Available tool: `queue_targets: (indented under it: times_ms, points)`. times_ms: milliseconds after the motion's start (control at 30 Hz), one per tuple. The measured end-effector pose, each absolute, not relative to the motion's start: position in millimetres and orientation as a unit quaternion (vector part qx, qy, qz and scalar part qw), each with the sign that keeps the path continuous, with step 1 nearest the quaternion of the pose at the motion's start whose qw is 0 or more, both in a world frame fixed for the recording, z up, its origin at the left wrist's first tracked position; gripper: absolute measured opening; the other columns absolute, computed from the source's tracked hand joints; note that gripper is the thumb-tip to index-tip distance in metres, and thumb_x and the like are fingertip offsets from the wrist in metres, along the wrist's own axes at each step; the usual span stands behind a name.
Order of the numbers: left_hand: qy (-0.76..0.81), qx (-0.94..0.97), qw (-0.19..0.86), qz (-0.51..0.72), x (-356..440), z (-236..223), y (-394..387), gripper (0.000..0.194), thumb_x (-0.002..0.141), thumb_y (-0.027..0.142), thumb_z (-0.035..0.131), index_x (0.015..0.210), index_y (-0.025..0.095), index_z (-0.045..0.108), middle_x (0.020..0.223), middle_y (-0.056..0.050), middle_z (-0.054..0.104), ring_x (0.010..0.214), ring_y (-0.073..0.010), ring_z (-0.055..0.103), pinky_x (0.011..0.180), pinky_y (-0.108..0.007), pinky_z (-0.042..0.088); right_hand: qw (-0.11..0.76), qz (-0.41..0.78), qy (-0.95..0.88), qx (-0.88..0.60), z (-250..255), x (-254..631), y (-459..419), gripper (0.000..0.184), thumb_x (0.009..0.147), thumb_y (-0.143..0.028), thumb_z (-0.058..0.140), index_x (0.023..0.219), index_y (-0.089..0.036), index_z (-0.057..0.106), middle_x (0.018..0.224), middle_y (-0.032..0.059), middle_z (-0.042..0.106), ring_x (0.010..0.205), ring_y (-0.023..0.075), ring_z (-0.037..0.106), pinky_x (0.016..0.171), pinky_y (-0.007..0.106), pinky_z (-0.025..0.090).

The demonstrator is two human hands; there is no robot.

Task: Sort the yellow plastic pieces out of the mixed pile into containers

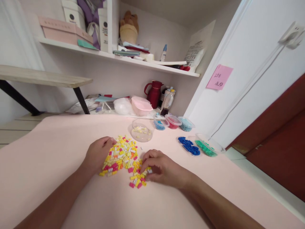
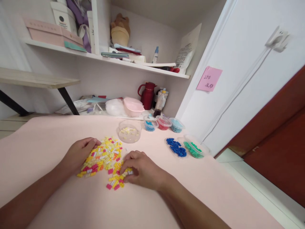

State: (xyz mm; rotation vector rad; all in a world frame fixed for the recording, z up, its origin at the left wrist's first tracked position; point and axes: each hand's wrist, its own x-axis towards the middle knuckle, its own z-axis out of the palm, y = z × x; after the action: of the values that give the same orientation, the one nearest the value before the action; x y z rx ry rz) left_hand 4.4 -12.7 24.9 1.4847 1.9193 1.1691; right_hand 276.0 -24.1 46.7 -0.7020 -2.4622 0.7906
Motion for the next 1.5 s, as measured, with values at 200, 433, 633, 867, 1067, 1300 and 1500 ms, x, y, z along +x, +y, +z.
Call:
queue_targets:
  times_ms: [200, 433, 633, 867, 1067, 1300, 1500]
  points:
    - [0.697, 0.526, 0.236, 0.427, 4, 21, -11, 0.031, 0.079, 0.047, 0.047, 0.077, 0.027, 0.07, 0.092, 0.002, 0.075, 0.088, -0.0193, 0.066, 0.072, -0.026, 0.047, 0.248, 0.312, -0.882, -0.254, 46, 272, -26, 0.008, 0.077, -0.022, 0.075, 0.085, -0.023, 0.073, 0.099, 0.0052, 0.066, 0.099, 0.0187, 0.059, 0.094, 0.034, 0.043]
    - [0.695, 0.537, 0.225, 0.421, 1, 21, -10, 0.031, 0.08, 0.047, 0.046, 0.079, 0.026, 0.07, 0.092, 0.002, 0.075, 0.09, -0.02, 0.067, 0.074, -0.026, 0.047, 0.357, 0.467, -0.745, -0.316, 50, 280, -17, 0.015, 0.075, -0.032, 0.076, 0.075, -0.019, 0.07, 0.091, 0.0055, 0.066, 0.082, 0.0165, 0.062, 0.074, 0.029, 0.05]
    - [0.704, 0.533, 0.231, 0.408, 5, 31, -14, 0.032, 0.079, 0.047, 0.047, 0.078, 0.025, 0.07, 0.092, 0.001, 0.076, 0.091, -0.0215, 0.066, 0.076, -0.028, 0.047, 0.346, 0.549, -0.648, -0.398, 44, 289, -8, 0.027, 0.07, -0.039, 0.077, 0.076, -0.015, 0.066, 0.071, 0.0003, 0.063, 0.059, 0.0097, 0.05, 0.055, 0.023, 0.04]
    - [0.703, 0.542, 0.22, 0.404, 4, 31, -14, 0.033, 0.079, 0.047, 0.046, 0.078, 0.025, 0.071, 0.093, 0.0, 0.076, 0.091, -0.0229, 0.067, 0.075, -0.029, 0.048, 0.343, 0.577, -0.612, -0.419, 46, 282, -12, 0.036, 0.069, -0.049, 0.075, 0.073, -0.015, 0.068, 0.061, -0.0004, 0.059, 0.051, 0.0083, 0.044, 0.048, 0.021, 0.033]
    - [0.707, 0.534, 0.217, 0.41, 3, 29, -13, 0.03, 0.078, 0.047, 0.048, 0.079, 0.027, 0.071, 0.095, 0.001, 0.075, 0.093, -0.0226, 0.067, 0.079, -0.03, 0.049, 0.344, 0.59, -0.606, -0.407, 44, 281, -11, 0.038, 0.071, -0.051, 0.073, 0.077, -0.014, 0.073, 0.065, 0.0013, 0.062, 0.052, 0.0082, 0.044, 0.05, 0.022, 0.033]
    - [0.694, 0.535, 0.235, 0.42, 0, 27, -11, 0.032, 0.08, 0.049, 0.046, 0.079, 0.027, 0.07, 0.096, -0.001, 0.075, 0.097, -0.024, 0.067, 0.083, -0.033, 0.049, 0.35, 0.578, -0.622, -0.394, 42, 280, -11, 0.041, 0.076, -0.054, 0.068, 0.078, -0.013, 0.072, 0.069, 0.0026, 0.064, 0.054, 0.0084, 0.047, 0.051, 0.022, 0.034]
    - [0.696, 0.537, 0.232, 0.417, 0, 29, -13, 0.031, 0.079, 0.048, 0.048, 0.078, 0.027, 0.07, 0.095, -0.001, 0.076, 0.096, -0.0241, 0.067, 0.083, -0.032, 0.05, 0.366, 0.506, -0.668, -0.406, 41, 281, -11, 0.032, 0.085, -0.044, 0.06, 0.082, -0.015, 0.072, 0.064, -0.0008, 0.056, 0.054, 0.0082, 0.044, 0.05, 0.02, 0.034]
